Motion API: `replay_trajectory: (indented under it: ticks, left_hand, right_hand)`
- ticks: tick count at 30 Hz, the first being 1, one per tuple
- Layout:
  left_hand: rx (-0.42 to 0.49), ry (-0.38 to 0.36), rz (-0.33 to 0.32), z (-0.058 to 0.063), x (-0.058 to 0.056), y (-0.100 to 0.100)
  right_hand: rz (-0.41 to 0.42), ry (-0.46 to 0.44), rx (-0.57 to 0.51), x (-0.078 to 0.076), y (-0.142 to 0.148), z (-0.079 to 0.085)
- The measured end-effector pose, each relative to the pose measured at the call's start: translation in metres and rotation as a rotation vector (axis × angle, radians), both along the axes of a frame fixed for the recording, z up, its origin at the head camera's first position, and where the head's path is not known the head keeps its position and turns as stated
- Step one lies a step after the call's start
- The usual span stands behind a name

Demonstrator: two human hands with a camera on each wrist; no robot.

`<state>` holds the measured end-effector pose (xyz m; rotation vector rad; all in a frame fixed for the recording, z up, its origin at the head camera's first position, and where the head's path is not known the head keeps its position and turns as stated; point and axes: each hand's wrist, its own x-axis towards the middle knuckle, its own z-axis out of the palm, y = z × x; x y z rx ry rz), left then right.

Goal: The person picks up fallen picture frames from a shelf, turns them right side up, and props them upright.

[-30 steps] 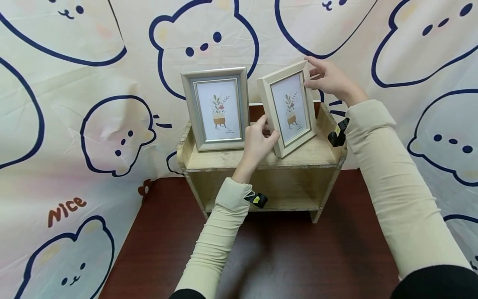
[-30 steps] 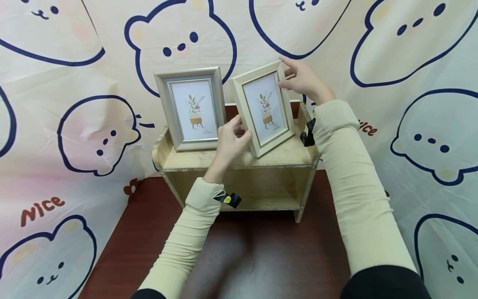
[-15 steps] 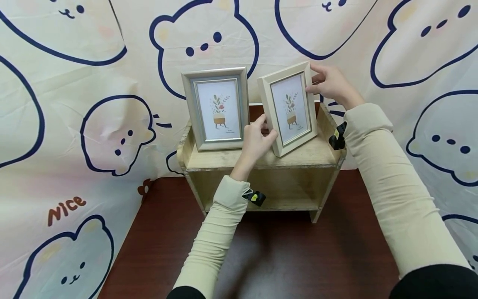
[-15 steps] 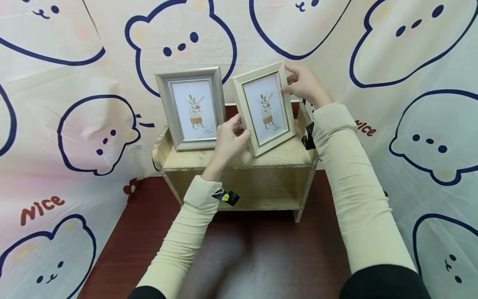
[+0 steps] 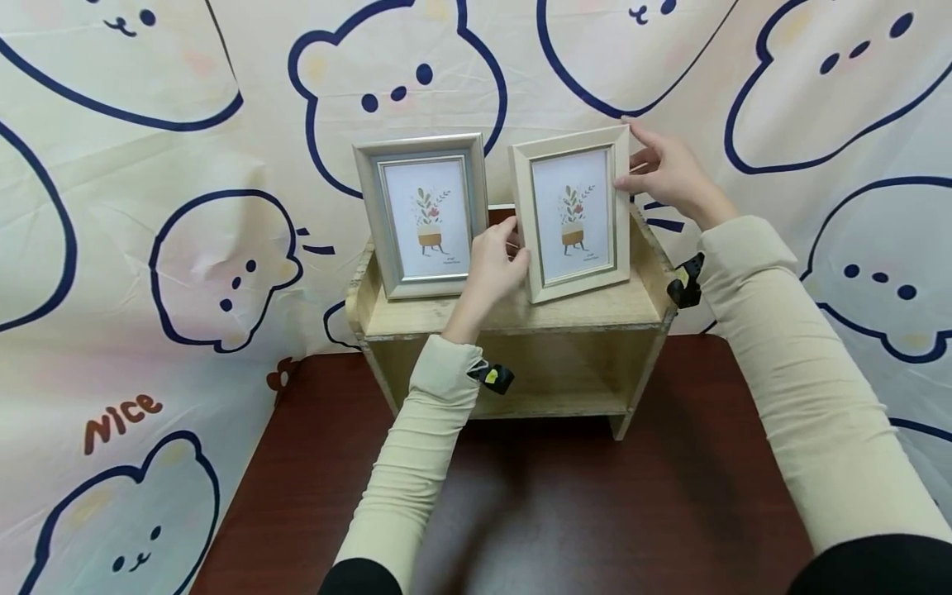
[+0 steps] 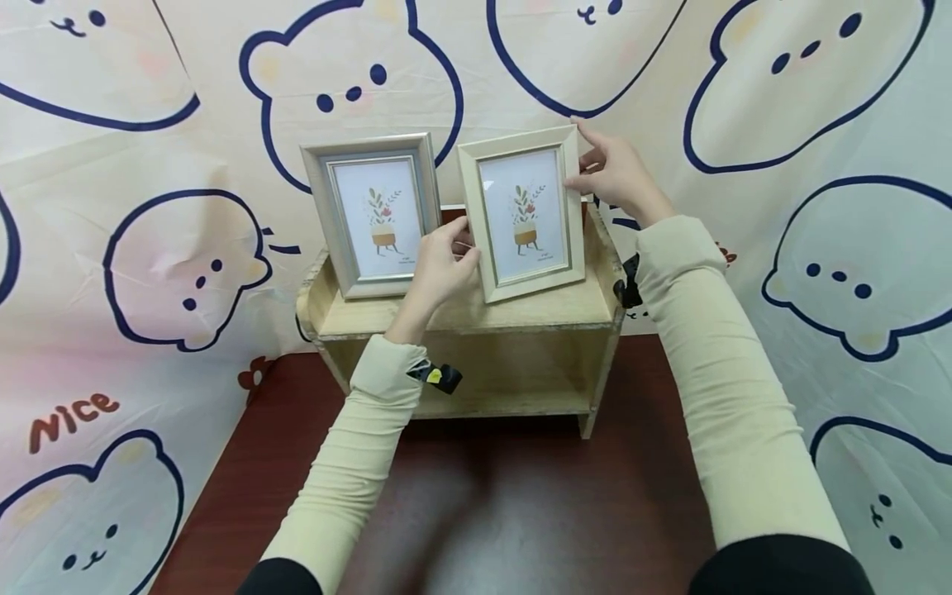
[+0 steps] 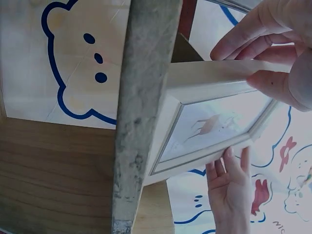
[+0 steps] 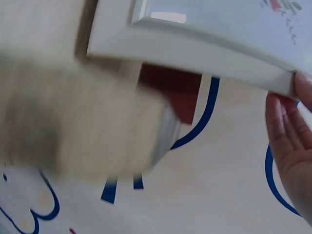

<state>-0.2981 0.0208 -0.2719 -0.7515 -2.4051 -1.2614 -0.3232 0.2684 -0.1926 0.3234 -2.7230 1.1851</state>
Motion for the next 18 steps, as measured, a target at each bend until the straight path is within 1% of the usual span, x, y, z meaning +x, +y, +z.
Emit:
replay_trajectory:
  ticks: [5,10,14,18]
  left_hand:
    - [-0.020,-0.039,0.010,0.002,-0.004,-0.002]
    - [-0.025,-0.051,0.034,0.003,-0.006,-0.003]
    - [-0.024,-0.039,0.080,0.003,-0.006,-0.001]
    - [-0.019,-0.004,0.127,0.001,-0.007,0.002]
  right_hand:
    - [0.061,0.023,0.024,0.001,0.007,-0.002]
    - [0.115,0.019,0.008,0.003,0.013,-0.004]
    - [0.141,0.023,-0.010,0.005,0.014,-0.004]
    - [0.134,0.024,-0.020,0.007,0.014,-0.005]
